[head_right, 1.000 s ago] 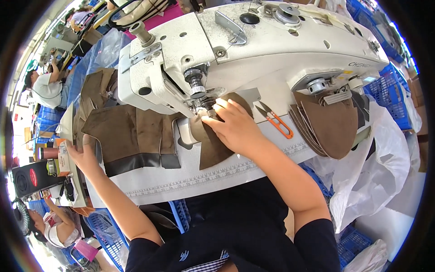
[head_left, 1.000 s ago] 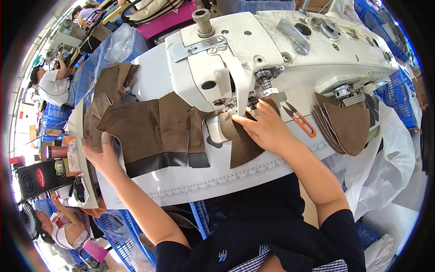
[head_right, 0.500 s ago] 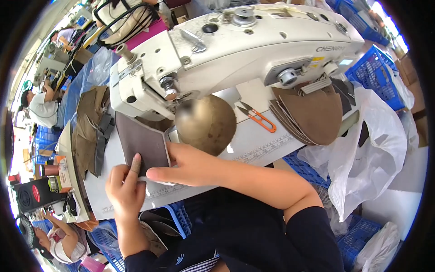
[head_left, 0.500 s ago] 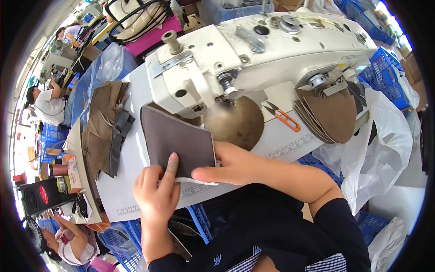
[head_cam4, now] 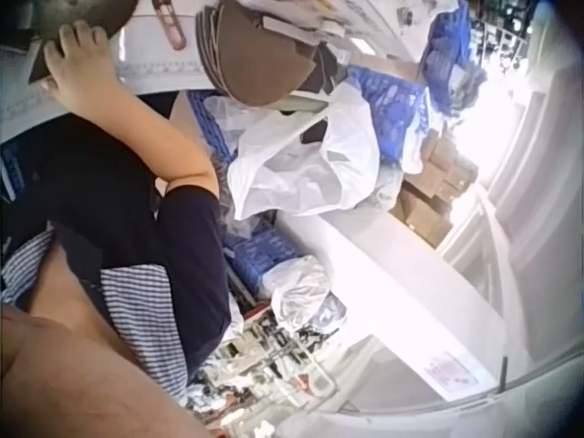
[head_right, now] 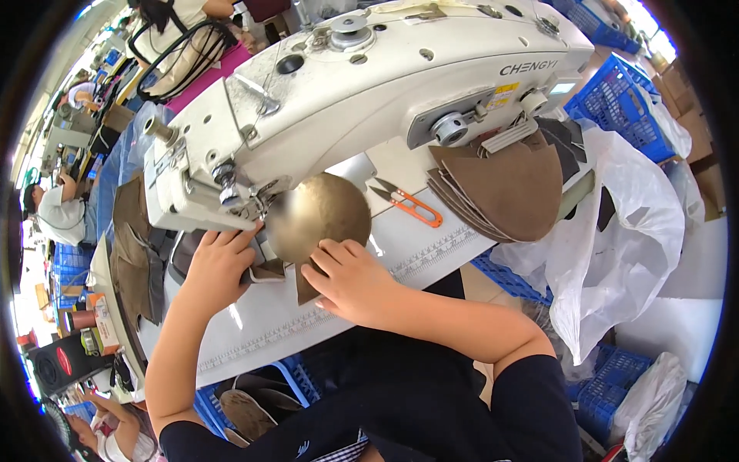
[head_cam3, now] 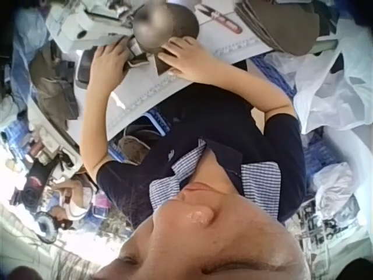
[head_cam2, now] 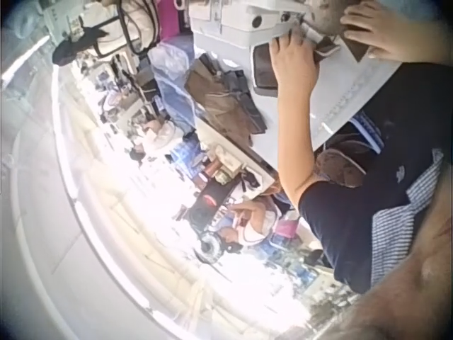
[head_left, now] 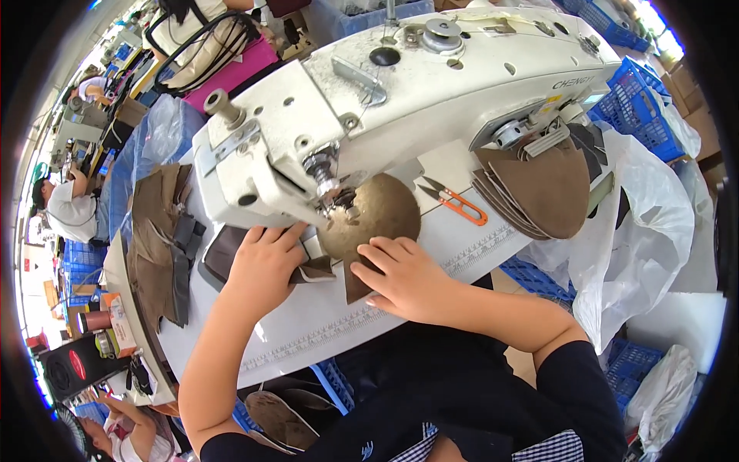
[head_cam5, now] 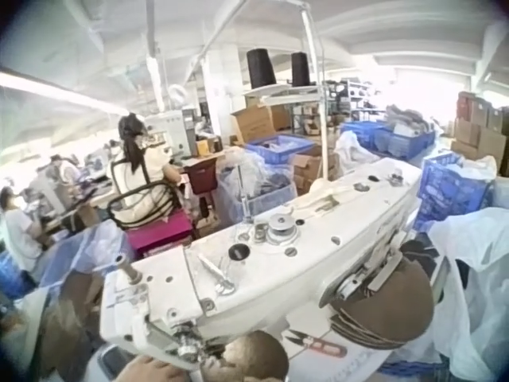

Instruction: Operator uses an industrial sewing machine to stitch together panels for boots and then hands the parts to another worker.

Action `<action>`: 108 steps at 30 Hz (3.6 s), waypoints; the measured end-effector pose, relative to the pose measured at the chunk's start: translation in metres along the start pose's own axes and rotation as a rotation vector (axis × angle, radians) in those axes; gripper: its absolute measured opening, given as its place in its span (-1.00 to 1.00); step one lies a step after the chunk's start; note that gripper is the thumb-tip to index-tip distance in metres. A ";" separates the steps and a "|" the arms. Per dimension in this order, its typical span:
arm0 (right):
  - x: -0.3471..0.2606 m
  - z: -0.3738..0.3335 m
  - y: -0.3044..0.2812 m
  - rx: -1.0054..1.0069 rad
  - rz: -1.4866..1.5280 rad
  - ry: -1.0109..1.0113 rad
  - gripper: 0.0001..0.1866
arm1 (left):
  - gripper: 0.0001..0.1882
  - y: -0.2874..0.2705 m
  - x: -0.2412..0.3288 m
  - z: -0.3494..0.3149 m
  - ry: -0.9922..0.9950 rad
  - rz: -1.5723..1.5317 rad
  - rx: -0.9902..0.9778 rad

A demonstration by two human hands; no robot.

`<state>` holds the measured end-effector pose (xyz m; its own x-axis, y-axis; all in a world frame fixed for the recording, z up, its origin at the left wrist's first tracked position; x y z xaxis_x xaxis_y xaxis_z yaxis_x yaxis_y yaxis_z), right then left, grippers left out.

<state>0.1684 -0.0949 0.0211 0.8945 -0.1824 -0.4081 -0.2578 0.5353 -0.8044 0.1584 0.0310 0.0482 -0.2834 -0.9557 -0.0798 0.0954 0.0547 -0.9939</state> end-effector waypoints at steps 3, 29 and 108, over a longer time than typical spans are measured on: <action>0.010 -0.006 -0.002 0.060 -0.002 -0.054 -0.52 | -0.76 0.031 -0.028 0.016 -0.244 -0.149 -0.288; 0.063 0.070 -0.004 0.116 -0.030 0.013 -0.85 | -0.57 0.012 0.041 -0.001 0.138 0.042 0.257; 0.073 0.049 0.036 0.135 0.003 0.102 -0.67 | -0.71 0.042 -0.001 0.013 -0.301 -0.105 0.266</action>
<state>0.2425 -0.0487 -0.0166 0.8503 -0.2599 -0.4576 -0.2028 0.6406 -0.7406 0.1754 0.0304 0.0076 -0.0166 -0.9962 0.0857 0.3355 -0.0863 -0.9381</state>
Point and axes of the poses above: each hand's wrist, its own z-axis towards the middle knuckle, its own y-axis out of the palm, x = y × z, the point moved 10 cm from there along z, towards the middle knuckle, and after that the axes turned 12 degrees about x, right-handed, at the moved point
